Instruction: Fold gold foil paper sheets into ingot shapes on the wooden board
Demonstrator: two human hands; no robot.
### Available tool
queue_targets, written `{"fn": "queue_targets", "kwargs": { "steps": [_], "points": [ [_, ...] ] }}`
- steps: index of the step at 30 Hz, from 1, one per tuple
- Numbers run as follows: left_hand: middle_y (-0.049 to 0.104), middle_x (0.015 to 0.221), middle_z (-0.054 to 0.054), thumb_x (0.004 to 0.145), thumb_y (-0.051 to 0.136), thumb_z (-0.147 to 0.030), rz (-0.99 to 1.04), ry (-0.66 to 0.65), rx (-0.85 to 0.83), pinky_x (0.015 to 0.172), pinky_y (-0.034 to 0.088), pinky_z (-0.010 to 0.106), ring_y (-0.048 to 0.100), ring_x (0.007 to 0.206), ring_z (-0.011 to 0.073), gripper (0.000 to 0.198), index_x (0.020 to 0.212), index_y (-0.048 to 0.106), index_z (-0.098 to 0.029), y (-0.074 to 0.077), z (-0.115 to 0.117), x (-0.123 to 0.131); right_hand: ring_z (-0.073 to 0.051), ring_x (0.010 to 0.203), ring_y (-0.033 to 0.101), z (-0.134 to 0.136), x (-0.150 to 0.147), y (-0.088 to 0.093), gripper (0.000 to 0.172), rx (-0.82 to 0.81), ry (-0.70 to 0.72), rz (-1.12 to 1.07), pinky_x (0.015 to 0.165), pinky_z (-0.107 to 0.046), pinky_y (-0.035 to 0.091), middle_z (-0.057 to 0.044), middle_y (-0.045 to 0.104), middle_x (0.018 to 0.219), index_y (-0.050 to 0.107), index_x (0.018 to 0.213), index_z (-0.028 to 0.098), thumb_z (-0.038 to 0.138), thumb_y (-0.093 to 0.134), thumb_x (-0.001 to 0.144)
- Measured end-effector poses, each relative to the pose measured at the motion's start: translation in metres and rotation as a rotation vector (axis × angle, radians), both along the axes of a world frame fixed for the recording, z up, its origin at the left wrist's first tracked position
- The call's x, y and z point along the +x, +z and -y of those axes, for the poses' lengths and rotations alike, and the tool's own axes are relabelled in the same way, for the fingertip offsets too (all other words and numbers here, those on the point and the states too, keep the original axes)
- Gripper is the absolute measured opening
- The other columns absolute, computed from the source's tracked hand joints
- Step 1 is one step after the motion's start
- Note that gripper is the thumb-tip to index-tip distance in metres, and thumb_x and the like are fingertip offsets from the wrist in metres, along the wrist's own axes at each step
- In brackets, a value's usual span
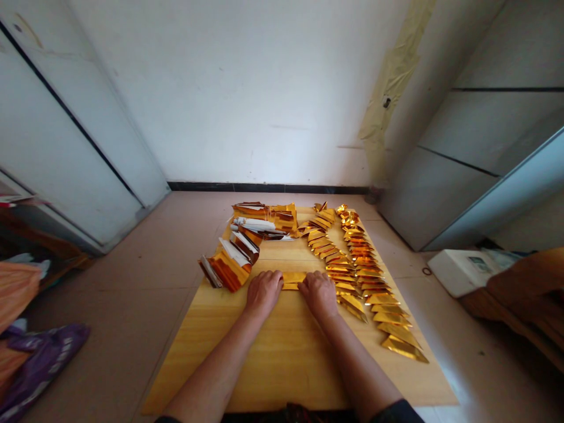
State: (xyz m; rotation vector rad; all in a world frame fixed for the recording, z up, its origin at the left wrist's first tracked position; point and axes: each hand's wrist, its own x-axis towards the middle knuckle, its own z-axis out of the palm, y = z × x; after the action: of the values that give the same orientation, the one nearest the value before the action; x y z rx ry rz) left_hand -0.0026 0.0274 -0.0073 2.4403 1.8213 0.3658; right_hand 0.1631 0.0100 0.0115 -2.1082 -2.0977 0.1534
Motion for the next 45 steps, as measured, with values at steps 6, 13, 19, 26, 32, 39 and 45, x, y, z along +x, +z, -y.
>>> {"fn": "queue_targets", "kwargs": {
  "steps": [6, 13, 19, 26, 32, 39, 45],
  "points": [
    [0.066, 0.084, 0.006, 0.088, 0.05, -0.022, 0.006, 0.001, 0.036, 0.072, 0.041, 0.029, 0.059, 0.082, 0.0201, 0.012, 0.092, 0.061, -0.02, -0.004, 0.0, 0.0, -0.021, 0.089, 0.055, 0.0, -0.001, -0.003, 0.017, -0.006, -0.008, 0.015, 0.072, -0.029, 0.032, -0.006, 0.064, 0.091, 0.063, 0.084, 0.02, 0.035, 0.056, 0.086],
    [0.065, 0.083, 0.006, 0.088, 0.048, -0.022, -0.027, 0.0, 0.077, 0.072, 0.041, 0.03, 0.058, 0.082, 0.0211, 0.015, 0.093, 0.062, -0.02, -0.007, 0.002, 0.001, -0.02, 0.089, 0.053, 0.001, 0.0, -0.003, 0.016, -0.002, -0.005, 0.001, 0.074, -0.029, 0.033, -0.006, 0.063, 0.091, 0.063, 0.084, 0.02, 0.034, 0.057, 0.086],
    [0.063, 0.083, 0.007, 0.09, 0.045, -0.022, -0.053, -0.002, 0.099, 0.072, 0.04, 0.032, 0.057, 0.084, 0.0218, 0.018, 0.094, 0.062, -0.02, -0.007, 0.006, 0.001, -0.021, 0.091, 0.053, 0.0, 0.002, -0.007, 0.017, 0.01, -0.013, 0.002, 0.072, -0.029, 0.033, -0.006, 0.063, 0.092, 0.062, 0.085, 0.02, 0.036, 0.058, 0.085],
    [0.06, 0.083, 0.006, 0.088, 0.049, -0.021, -0.053, 0.016, 0.112, 0.072, 0.039, 0.032, 0.053, 0.085, 0.0216, 0.012, 0.091, 0.061, -0.021, -0.004, 0.008, 0.003, -0.017, 0.084, 0.055, -0.002, 0.005, -0.004, 0.012, -0.021, -0.021, 0.032, 0.07, -0.027, 0.034, -0.005, 0.061, 0.094, 0.061, 0.089, 0.02, 0.028, 0.053, 0.088],
    [0.057, 0.085, 0.006, 0.089, 0.049, -0.02, -0.05, -0.128, 0.187, 0.074, 0.038, 0.034, 0.049, 0.087, 0.0217, 0.013, 0.085, 0.062, -0.021, -0.003, 0.01, 0.005, -0.02, 0.091, 0.053, -0.001, 0.0, -0.004, 0.015, 0.029, 0.034, 0.1, 0.072, -0.029, 0.035, -0.008, 0.059, 0.096, 0.059, 0.093, 0.02, 0.021, 0.045, 0.093],
    [0.056, 0.081, 0.005, 0.09, 0.047, -0.019, -0.066, -0.302, 0.206, 0.071, 0.04, 0.029, 0.049, 0.081, 0.0179, 0.02, 0.078, 0.062, -0.02, -0.006, 0.006, 0.001, -0.019, 0.09, 0.053, -0.005, -0.005, -0.003, 0.02, 0.023, 0.361, 0.106, 0.072, -0.027, 0.037, -0.006, 0.06, 0.098, 0.06, 0.1, 0.023, 0.016, 0.043, 0.093],
    [0.058, 0.08, 0.004, 0.092, 0.043, -0.02, 0.051, -0.398, 0.196, 0.073, 0.044, 0.029, 0.053, 0.081, 0.0167, 0.022, 0.091, 0.065, -0.021, -0.008, 0.012, -0.015, -0.015, 0.085, 0.056, -0.014, 0.0, -0.008, 0.018, -0.014, 0.373, 0.044, 0.068, -0.023, 0.037, -0.004, 0.063, 0.091, 0.064, 0.088, 0.021, 0.013, 0.048, 0.089]
  ]
}}
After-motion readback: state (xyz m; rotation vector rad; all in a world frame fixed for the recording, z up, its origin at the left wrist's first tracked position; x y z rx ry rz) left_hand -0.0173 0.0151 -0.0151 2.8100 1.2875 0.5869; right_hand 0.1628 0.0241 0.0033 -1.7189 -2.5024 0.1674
